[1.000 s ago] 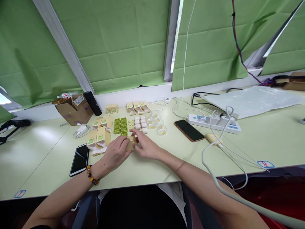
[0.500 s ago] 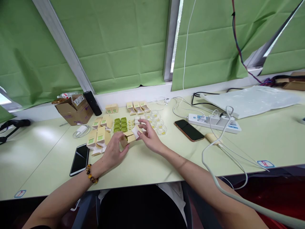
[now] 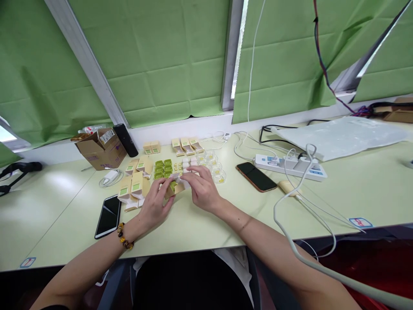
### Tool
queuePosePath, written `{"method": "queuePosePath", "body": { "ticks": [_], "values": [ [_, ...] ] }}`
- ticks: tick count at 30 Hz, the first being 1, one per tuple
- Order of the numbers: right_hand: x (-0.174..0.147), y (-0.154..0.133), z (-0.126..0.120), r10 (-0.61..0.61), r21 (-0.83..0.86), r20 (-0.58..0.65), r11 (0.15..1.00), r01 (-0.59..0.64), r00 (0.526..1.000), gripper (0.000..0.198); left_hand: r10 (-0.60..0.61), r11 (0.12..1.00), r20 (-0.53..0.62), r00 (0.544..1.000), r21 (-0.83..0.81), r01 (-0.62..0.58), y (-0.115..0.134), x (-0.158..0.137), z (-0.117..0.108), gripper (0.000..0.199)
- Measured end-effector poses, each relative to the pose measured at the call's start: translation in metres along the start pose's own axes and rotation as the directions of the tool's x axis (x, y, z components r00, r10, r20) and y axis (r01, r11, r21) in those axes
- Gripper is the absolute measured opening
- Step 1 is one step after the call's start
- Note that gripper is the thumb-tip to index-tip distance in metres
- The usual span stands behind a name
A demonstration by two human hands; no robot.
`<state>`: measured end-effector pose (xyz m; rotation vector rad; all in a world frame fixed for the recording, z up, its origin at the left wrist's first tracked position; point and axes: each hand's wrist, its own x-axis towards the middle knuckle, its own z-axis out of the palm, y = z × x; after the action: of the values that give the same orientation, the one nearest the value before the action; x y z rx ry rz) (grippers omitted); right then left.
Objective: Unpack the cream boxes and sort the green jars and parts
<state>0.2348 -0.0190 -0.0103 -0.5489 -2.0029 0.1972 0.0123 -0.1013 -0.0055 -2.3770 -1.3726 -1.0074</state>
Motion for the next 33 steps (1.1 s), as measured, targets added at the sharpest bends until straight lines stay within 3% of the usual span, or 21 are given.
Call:
{"method": "queuePosePath", "body": {
  "ticks": [3,7,12,21,25,29,33],
  "values": [
    [-0.003,-0.003,0.003,-0.043,-0.003,0.053,0.999,0.043,0.998,0.036,0.017,0.999,-0.012,1.000,0.041,-0.017,-0.001,-0.001,0.000,0.072],
    [-0.001,-0.006,0.001,-0.056,0.020,-0.019,0.998,0.057,0.998,0.032,0.006,0.998,-0.014,1.000,0.063,-0.005,-0.002,-0.001,0.000,0.073],
    [0.003,-0.008,0.000,-0.050,0.025,-0.003,0.998,0.050,0.999,0.016,0.014,0.995,-0.023,1.000,0.098,-0.011,-0.003,-0.001,0.000,0.074],
    [0.004,-0.016,0.011,0.173,0.027,0.032,0.984,-0.174,0.984,0.003,0.238,0.917,-0.007,0.971,0.330,-0.223,-0.003,-0.002,0.002,0.070],
    [0.003,-0.020,0.018,0.251,0.041,0.120,0.965,-0.258,0.960,0.006,0.237,0.891,0.056,0.970,0.386,-0.239,0.000,-0.003,0.003,0.065],
    [0.000,-0.019,0.025,0.274,0.050,0.112,0.958,-0.281,0.955,0.009,0.245,0.871,0.062,0.967,0.424,-0.248,0.005,-0.001,0.003,0.064],
    [0.000,-0.015,0.026,0.316,0.260,0.085,0.908,-0.327,0.945,0.008,0.221,0.865,0.060,0.973,0.449,-0.224,0.005,0.001,0.000,0.065]
  ]
}}
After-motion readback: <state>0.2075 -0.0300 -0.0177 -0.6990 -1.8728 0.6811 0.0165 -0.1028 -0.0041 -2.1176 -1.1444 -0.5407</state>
